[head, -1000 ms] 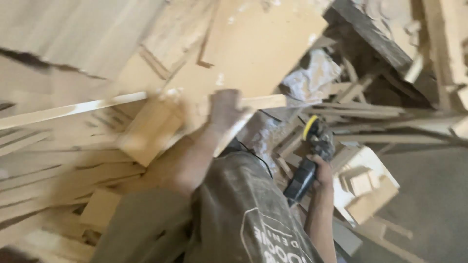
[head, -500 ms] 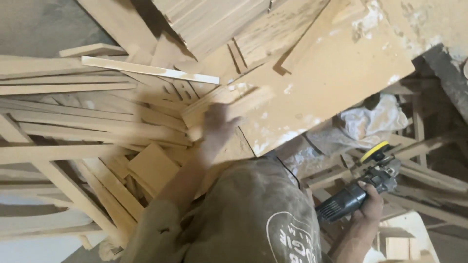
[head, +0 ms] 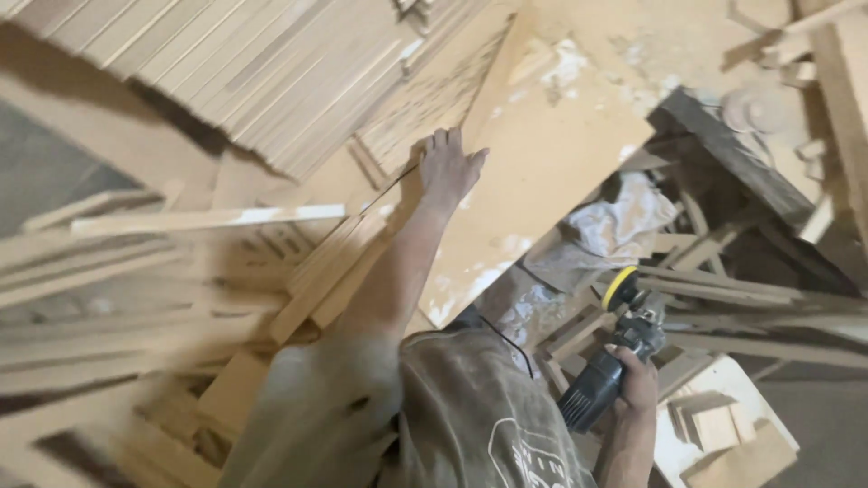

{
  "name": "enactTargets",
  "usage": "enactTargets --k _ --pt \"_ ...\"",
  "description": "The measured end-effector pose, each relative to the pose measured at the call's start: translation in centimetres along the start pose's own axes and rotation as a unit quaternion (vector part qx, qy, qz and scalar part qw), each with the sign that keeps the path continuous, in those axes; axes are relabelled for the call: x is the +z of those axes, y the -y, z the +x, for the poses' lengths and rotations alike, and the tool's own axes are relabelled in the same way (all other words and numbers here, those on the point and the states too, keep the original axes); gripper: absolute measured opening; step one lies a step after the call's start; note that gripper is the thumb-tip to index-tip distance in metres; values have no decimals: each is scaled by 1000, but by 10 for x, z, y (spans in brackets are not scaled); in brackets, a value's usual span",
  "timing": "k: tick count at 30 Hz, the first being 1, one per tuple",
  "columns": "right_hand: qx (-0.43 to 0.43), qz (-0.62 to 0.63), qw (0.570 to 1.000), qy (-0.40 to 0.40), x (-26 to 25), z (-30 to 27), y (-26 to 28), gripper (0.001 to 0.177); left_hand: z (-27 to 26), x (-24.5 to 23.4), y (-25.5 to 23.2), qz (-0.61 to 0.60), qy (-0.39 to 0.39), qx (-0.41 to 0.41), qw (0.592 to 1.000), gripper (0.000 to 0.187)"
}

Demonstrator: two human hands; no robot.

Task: Using a handheld power sander to smooth the surfaces and edges of small wooden slats in a workshop environment.

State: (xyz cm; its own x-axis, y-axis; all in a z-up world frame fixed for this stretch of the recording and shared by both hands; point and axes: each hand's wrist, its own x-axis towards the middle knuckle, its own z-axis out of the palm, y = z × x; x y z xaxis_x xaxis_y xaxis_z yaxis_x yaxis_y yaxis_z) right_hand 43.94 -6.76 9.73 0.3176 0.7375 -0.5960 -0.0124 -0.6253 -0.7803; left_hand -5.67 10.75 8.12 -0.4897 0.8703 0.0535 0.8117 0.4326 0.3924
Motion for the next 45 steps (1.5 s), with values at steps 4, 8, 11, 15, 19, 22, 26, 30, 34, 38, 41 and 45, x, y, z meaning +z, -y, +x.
enactTargets --k 4,8,11,15,19,22,26,30,34,38,41,45 --pt "27 44 997 -58 -5 -24 -1 26 46 55 -27 120 123 -83 982 89" --pt "30 102 994 -33 -16 -27 -7 21 4 57 -14 24 56 -60 996 69" --pt "43 119 992 -13 -26 -19 -14 19 -74 38 15 11 70 41 997 64" --pt "37 43 998 24 -25 -8 -12 29 -159 58 76 77 78 194 975 65" --pt "32 81 996 11 -12 -12 -15 27 -168 49 90 86 12 251 964 64" --pt "39 23 999 -7 -14 1 -28 41 -154 49 86 96 -15 261 960 70" --pt "35 15 999 -5 -6 -8 -13 39 -138 32 65 96 72 236 964 79" --pt "25 8 1000 -13 -3 -11 -10 36 -130 59 61 128 141 254 948 61" --pt "23 41 999 -15 -4 -27 4 34 -125 73 80 134 138 246 950 57" --pt "14 64 997 -28 -1 -45 22 34 -127 64 93 148 -42 287 945 57" --pt "14 72 997 -30 -4 -44 22 35 -121 58 101 135 -69 288 946 52" --pt "17 75 997 -33 -14 -22 -3 41 -117 50 98 164 -68 302 937 51"
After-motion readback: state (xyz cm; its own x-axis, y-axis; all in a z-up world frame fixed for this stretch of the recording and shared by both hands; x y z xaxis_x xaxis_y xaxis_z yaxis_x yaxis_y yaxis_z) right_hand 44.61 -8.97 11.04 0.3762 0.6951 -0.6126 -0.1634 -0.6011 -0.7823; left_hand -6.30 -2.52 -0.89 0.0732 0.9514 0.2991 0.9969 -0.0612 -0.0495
